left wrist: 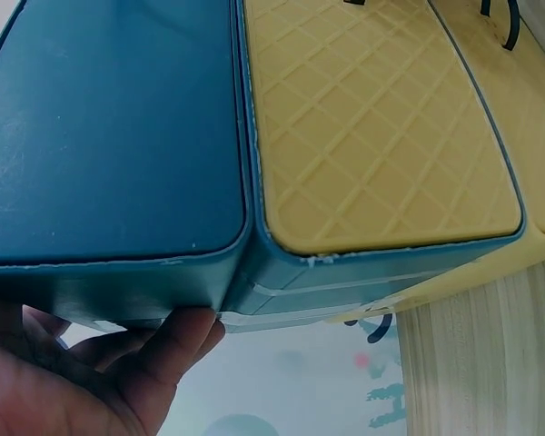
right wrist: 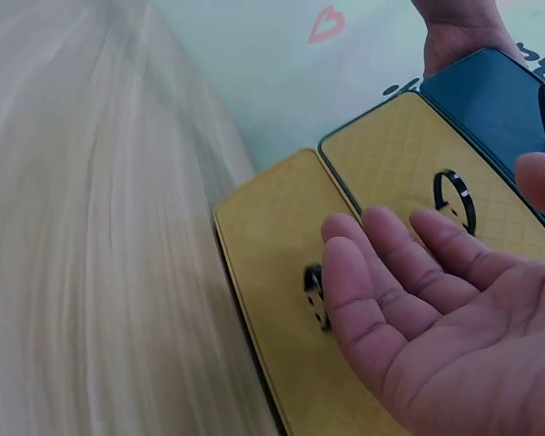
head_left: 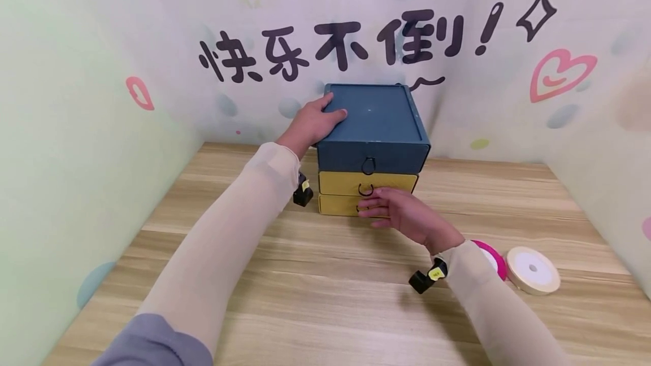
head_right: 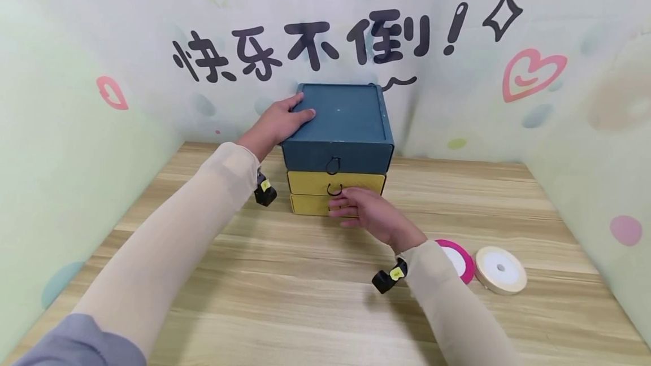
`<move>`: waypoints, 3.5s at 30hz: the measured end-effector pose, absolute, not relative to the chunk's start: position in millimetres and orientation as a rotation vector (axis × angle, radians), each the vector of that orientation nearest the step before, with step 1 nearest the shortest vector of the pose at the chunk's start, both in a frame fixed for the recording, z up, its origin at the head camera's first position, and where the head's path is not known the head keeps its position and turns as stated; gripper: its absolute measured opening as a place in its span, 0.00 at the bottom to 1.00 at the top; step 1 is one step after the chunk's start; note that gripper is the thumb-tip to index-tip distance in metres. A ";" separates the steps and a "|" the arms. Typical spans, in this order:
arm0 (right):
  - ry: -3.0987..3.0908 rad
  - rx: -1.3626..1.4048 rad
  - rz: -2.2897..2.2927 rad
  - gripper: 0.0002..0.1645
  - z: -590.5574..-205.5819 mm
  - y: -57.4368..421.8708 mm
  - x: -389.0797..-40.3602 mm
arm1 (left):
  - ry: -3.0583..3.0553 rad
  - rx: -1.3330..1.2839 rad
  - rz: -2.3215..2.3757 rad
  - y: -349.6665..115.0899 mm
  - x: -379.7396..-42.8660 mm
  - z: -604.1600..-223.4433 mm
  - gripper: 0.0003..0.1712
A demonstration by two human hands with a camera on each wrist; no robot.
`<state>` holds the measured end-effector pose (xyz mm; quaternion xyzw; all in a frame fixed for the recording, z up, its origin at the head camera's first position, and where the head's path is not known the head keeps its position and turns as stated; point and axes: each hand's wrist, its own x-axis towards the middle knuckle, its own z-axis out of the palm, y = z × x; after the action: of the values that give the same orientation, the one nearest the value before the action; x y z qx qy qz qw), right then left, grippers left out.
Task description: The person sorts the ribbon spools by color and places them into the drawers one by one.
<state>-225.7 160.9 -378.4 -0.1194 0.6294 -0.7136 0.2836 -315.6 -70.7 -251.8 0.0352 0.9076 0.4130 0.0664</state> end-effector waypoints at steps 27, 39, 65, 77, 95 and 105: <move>1.334 -0.317 -2.090 0.24 -401.2 135.6 -236.3 | 2.727 0.094 1.269 -71.4 -315.7 -251.9 0.40; 1.319 -0.286 -2.099 0.24 -403.8 134.7 -238.0 | 2.726 0.096 1.271 -70.3 -315.4 -251.9 0.40; 1.423 -0.291 -2.043 0.26 -403.8 135.2 -232.4 | 2.738 0.105 1.289 -70.2 -315.3 -251.9 0.40; 1.501 -0.294 -2.034 0.28 -404.3 135.2 -227.3 | 2.740 0.102 1.276 -69.7 -315.7 -252.5 0.40; 1.601 -0.322 -2.015 0.28 -405.1 135.1 -218.4 | 2.727 0.093 1.291 -69.8 -317.4 -254.6 0.40; 1.627 -0.317 -2.013 0.27 -404.0 135.0 -214.5 | 2.732 0.099 1.284 -69.0 -318.2 -254.8 0.40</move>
<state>-214.5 135.0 -404.0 -0.1171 0.6018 -0.7446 0.2641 -318.2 -69.0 -254.8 0.0327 0.9029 0.4242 0.0607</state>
